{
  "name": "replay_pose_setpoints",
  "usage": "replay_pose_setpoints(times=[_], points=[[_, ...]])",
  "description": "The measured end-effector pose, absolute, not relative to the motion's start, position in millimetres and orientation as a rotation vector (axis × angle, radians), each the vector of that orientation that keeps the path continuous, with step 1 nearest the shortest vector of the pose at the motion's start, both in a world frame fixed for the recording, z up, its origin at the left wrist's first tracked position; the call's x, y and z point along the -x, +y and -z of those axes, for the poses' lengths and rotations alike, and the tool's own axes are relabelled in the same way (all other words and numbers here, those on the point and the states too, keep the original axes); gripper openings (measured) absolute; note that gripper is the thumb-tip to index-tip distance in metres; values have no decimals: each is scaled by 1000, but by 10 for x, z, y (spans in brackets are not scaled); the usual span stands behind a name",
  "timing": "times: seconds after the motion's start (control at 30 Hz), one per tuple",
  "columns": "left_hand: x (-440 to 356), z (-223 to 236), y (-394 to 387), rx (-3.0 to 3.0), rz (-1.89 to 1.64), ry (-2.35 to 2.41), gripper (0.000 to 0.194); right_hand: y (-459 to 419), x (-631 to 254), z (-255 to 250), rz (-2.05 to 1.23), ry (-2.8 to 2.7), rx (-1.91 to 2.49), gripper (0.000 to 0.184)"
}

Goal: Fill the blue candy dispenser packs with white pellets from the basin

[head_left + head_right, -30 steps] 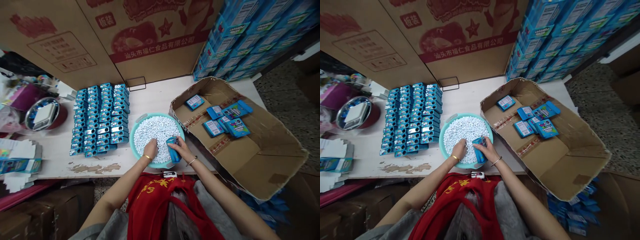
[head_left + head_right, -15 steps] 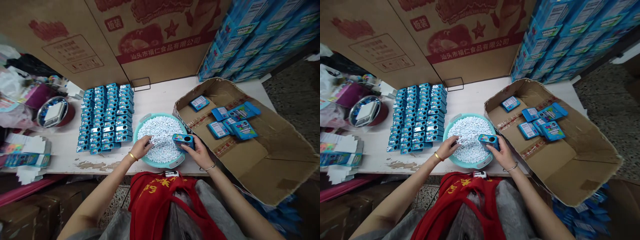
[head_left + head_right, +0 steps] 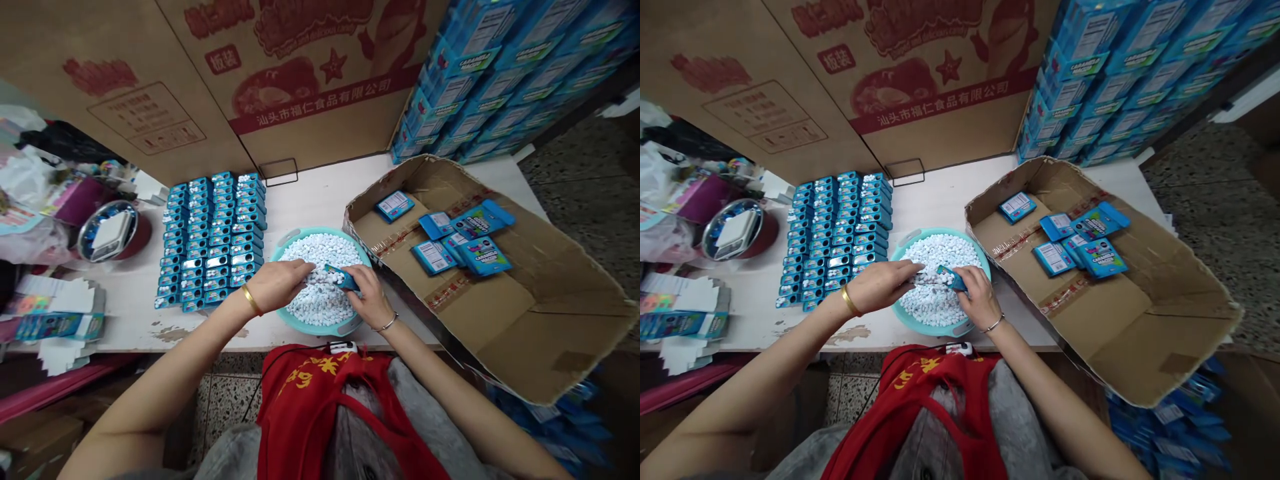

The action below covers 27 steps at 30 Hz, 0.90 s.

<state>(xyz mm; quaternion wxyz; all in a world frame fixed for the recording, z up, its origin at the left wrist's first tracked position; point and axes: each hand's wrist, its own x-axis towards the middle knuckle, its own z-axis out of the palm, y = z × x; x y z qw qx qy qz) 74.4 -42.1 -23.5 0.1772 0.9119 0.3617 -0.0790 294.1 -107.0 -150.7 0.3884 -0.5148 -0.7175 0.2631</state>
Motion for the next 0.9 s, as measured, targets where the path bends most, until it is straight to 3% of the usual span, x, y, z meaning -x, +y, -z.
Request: replay_pose_setpoints(times=[0.4, 0.5, 0.67, 0.9], points=[[-921, -10, -516, -2713, 385, 1142, 21, -1088, -2899, 1580, -689, -1781, 1321, 41], [-592, 284, -476, -2596, 405, 1358, 21, -1100, -2978, 1573, -673, -1692, 1344, 36], [-297, 1187, -476, -2373, 614, 1518, 25, -1159, -3182, 1509, -647, -1547, 1429, 34], [-873, 1999, -554, -2219, 201, 1400, 33, -1258, -3254, 1566, -704, -1414, 1529, 37]])
